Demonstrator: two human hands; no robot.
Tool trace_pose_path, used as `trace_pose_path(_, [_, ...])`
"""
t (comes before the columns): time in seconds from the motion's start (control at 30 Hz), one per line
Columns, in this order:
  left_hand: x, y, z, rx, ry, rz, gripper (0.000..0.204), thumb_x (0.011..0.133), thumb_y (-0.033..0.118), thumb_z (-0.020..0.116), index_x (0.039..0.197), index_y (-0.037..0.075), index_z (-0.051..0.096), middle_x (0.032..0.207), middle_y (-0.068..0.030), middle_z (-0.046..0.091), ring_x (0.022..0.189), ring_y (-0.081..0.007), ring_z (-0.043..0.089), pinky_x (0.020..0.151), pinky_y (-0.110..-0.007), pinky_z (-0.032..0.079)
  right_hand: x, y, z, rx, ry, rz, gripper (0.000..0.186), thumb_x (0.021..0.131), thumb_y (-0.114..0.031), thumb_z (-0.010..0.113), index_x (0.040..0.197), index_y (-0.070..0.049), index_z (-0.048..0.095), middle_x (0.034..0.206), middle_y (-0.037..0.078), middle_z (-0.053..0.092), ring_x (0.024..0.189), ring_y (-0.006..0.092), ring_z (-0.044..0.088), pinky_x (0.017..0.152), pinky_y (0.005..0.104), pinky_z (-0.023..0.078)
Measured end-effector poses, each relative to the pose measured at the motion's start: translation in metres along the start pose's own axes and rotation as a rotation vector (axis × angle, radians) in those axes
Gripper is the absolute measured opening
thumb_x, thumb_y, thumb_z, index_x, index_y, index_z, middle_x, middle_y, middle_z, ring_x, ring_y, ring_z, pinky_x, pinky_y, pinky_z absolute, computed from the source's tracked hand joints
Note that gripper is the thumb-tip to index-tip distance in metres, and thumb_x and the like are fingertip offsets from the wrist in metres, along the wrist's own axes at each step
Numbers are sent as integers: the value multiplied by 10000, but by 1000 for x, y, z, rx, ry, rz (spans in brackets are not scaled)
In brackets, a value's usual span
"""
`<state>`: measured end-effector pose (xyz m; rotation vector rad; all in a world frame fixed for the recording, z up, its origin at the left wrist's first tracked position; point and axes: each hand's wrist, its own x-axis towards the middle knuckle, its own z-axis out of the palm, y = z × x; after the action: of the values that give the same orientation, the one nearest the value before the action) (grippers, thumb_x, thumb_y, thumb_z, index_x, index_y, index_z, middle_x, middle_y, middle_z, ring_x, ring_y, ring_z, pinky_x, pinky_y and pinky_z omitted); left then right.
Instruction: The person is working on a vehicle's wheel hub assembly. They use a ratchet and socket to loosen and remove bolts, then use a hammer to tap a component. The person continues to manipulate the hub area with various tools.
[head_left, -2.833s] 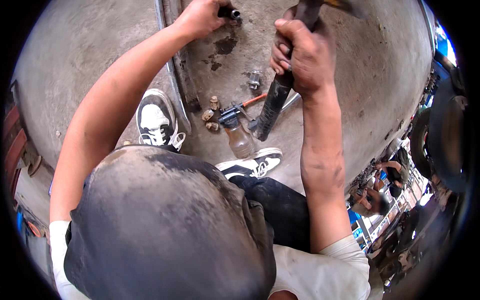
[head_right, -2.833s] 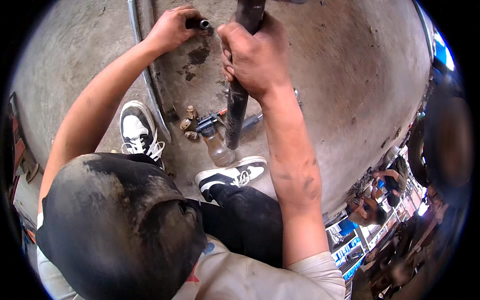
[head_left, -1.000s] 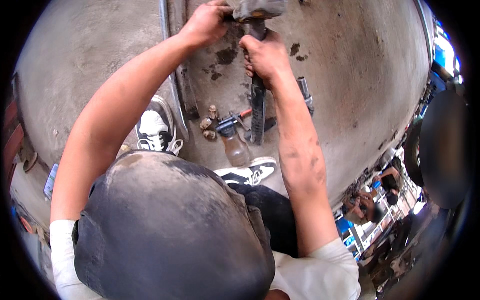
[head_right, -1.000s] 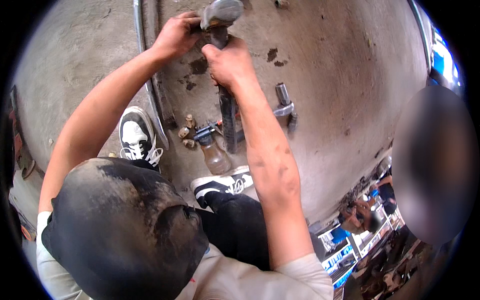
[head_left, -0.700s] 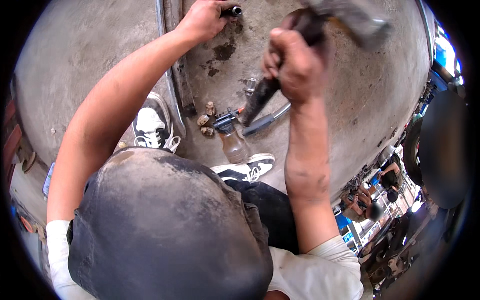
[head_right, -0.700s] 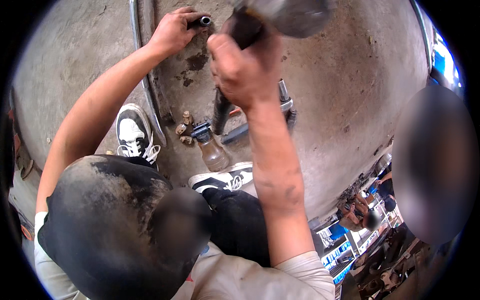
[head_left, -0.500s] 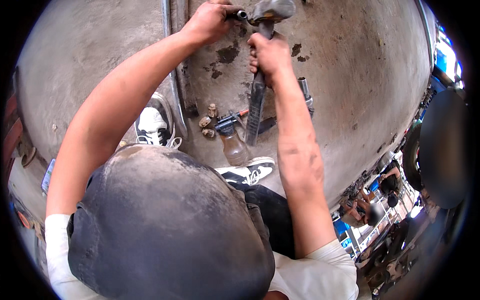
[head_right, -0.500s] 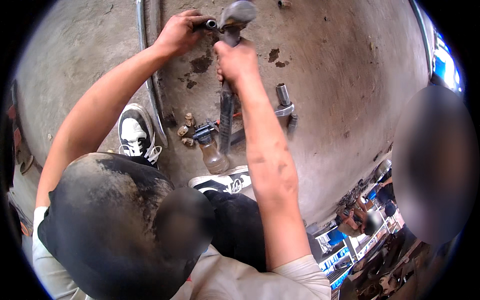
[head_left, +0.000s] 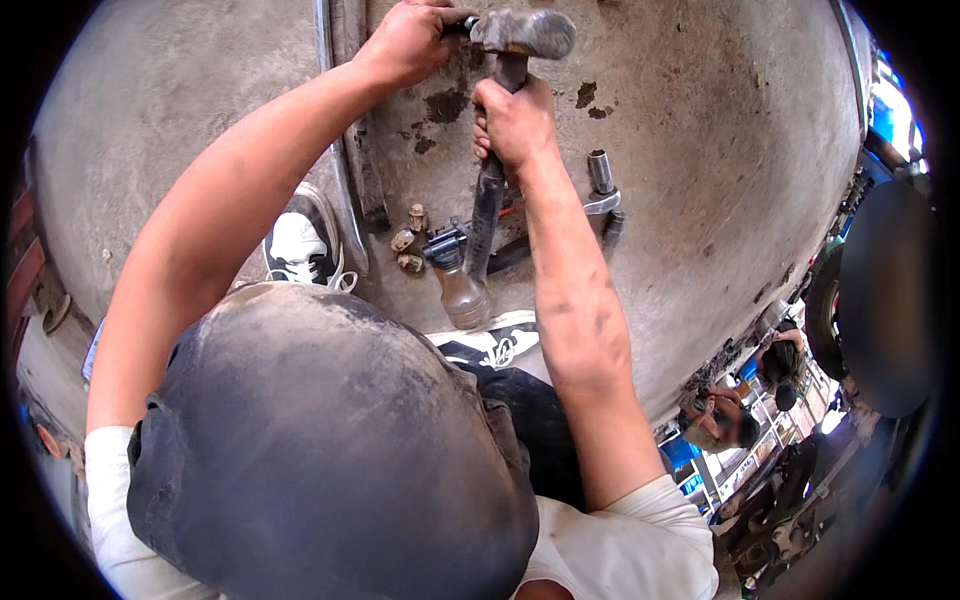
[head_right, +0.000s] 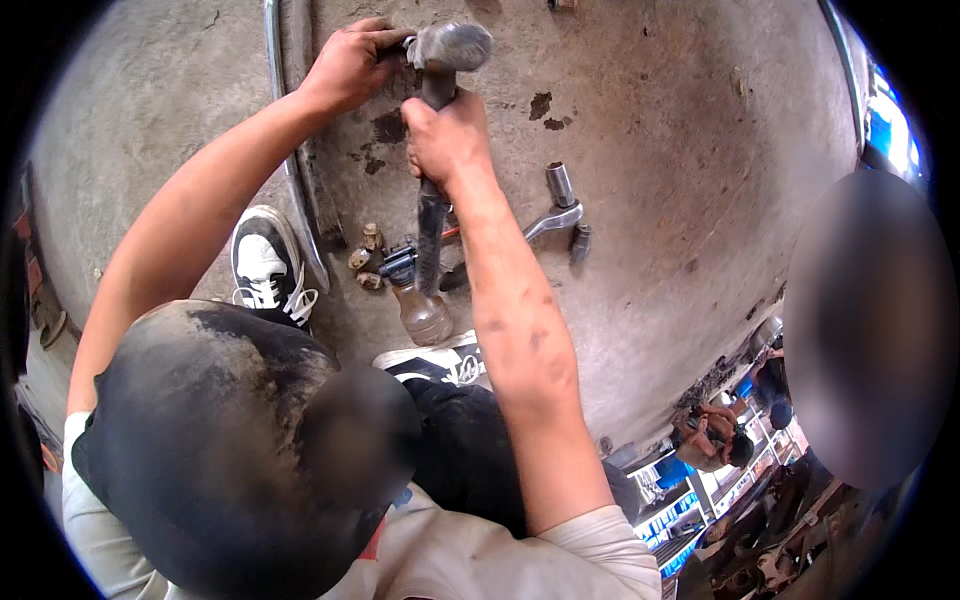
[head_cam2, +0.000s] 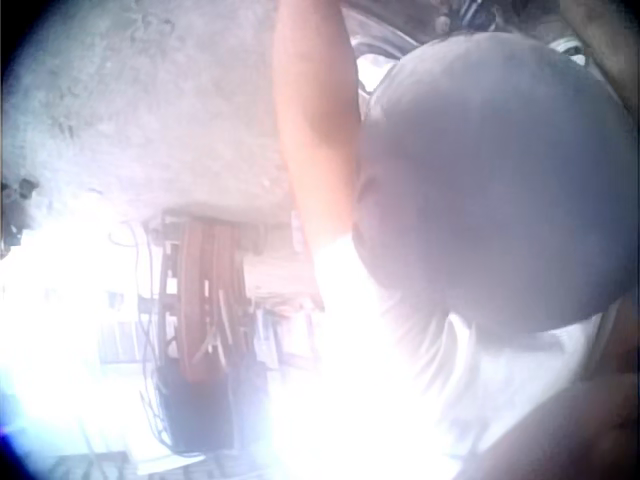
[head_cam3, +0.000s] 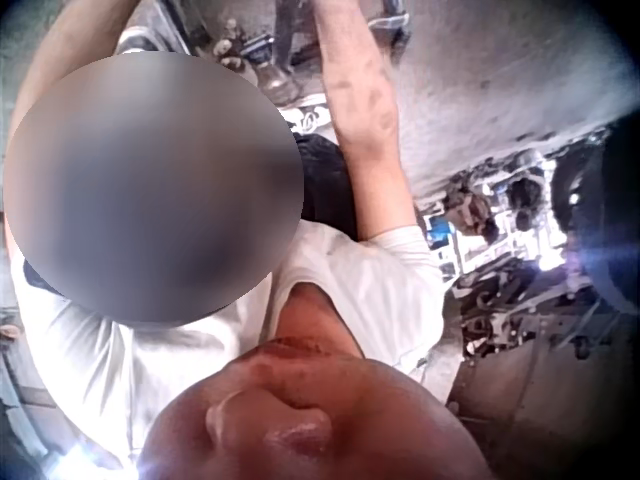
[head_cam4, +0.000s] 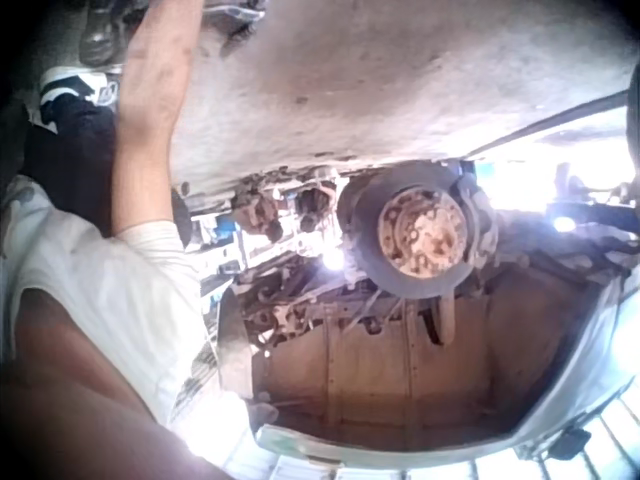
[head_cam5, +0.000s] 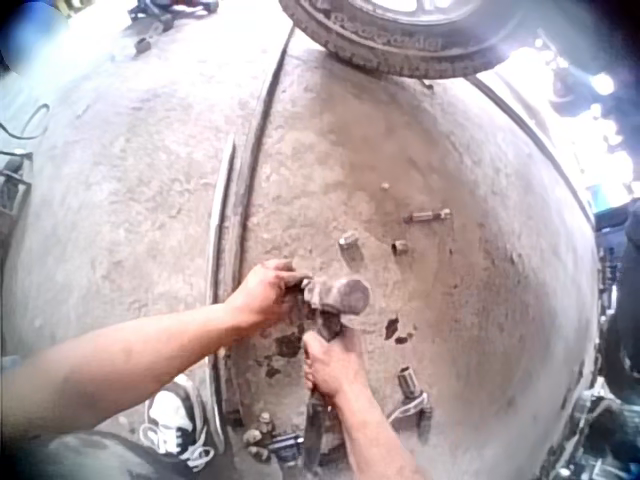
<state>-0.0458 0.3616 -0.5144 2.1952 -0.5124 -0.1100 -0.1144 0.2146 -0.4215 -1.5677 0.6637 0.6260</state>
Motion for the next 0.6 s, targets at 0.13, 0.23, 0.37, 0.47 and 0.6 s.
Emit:
trace_pose_path(0.13, [-3,1,1,20,17,-14,335,752,116,695,1086,96,685,976,-150,642,922,-334,627,824,-383,510,-13,-18,-10,182,22,17,189,819,-125,572,683,-55,460,529,4,399,387,110,381,364,288,339])
trace_pose_path(0.23, [-3,-4,6,-38,4,-18,322,767,164,714,1081,98,686,988,-165,638,923,-364,616,831,-394,503,-37,-43,-21,255,-17,-203,185,833,-112,519,685,-75,416,528,12,374,382,110,365,358,281,335])
trace_pose_path(0.37, [-5,1,6,95,96,1,320,766,138,698,1081,91,684,974,-164,635,915,-361,617,811,-390,505,-53,-46,-13,243,-28,-442,144,822,-81,495,705,-75,412,509,16,353,362,114,361,344,279,345])
trace_pose_path(0.47, [0,0,2,-2,-28,-9,323,754,112,693,1075,84,685,970,-158,637,916,-352,622,797,-390,508,-13,-8,-2,47,-40,-87,183,814,-119,555,675,-64,449,502,8,382,353,112,372,343,282,351])
trace_pose_path(0.6, [-4,-6,5,2,-5,39,337,746,112,714,1079,73,681,962,-155,633,908,-347,619,789,-401,506,-6,-10,0,216,-39,58,204,814,-127,580,665,-55,460,515,4,402,365,110,383,352,283,347])
